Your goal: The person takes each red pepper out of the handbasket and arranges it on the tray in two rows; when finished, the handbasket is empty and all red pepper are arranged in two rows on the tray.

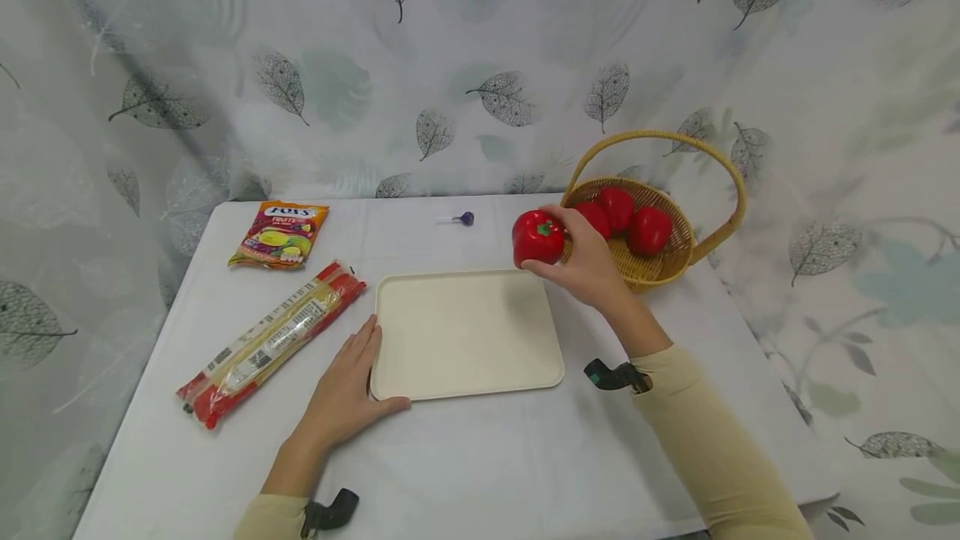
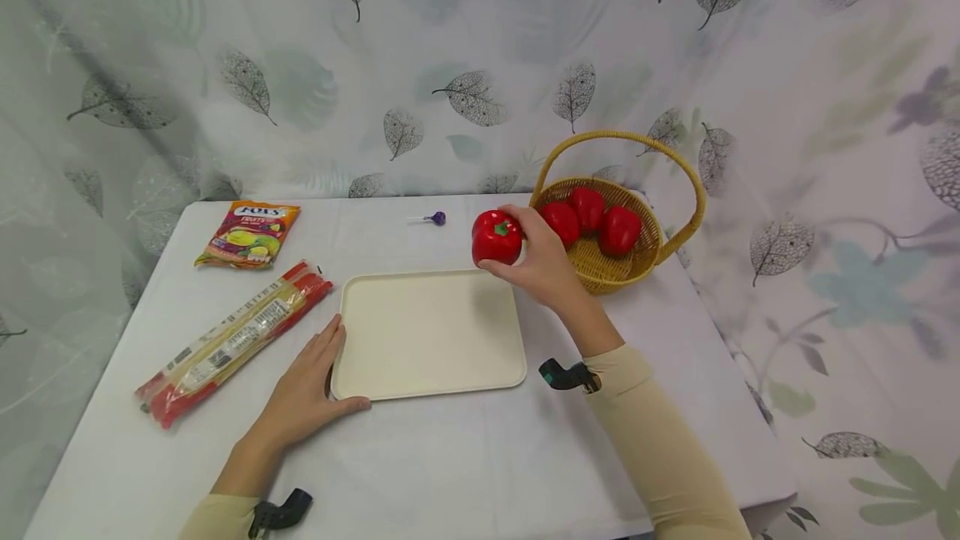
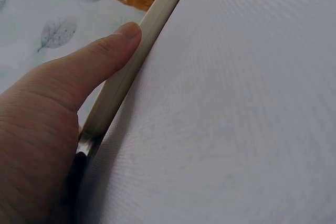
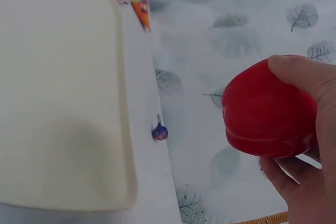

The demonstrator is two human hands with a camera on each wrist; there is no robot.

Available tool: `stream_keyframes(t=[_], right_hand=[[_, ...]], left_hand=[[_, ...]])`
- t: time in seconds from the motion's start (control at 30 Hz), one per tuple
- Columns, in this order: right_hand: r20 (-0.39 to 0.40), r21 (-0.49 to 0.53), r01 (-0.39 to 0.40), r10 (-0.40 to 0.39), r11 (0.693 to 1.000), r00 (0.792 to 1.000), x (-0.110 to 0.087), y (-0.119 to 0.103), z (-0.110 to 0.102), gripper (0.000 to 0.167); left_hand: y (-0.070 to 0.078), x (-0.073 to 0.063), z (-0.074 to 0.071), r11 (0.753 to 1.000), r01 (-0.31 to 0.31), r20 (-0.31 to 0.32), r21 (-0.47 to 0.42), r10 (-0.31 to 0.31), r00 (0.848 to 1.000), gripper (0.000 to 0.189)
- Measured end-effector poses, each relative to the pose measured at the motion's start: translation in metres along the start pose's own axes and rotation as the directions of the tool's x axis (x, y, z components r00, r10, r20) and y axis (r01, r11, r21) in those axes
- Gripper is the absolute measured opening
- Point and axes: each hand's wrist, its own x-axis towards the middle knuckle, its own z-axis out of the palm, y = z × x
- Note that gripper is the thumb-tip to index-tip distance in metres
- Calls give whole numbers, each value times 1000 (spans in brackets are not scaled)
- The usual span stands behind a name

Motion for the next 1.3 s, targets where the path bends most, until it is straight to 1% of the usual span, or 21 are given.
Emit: stream_keyframes(t=[0.3, 0.53, 0.77, 1.0, 1.13, 1.3], right_hand=[[31, 45, 48, -49, 998, 998, 4, -11, 26, 87], [80, 56, 59, -63, 997, 995, 11, -27, 47, 88], [103, 67, 92, -99, 993, 990, 20, -30, 73, 88], [137, 34, 105, -109, 994, 985, 29, -41, 99, 87], [162, 16, 107, -108, 994, 981, 32, -50, 116, 86], [197, 15, 122, -123, 992, 973, 35, -54, 137, 85]], left_hand=[[2, 0, 1, 1000, -3, 1, 3, 3, 1000, 133], [2, 1, 0, 1000, 8, 5, 11, -8, 1000, 134], [3, 2, 1, 999, 17, 1, 28, -17, 1000, 135], [3, 3, -2, 999, 48, 31, 24, -48, 998, 135], [3, 3, -3, 998, 51, 33, 23, -51, 998, 135], [4, 3, -1, 998, 51, 40, 22, -52, 998, 134]])
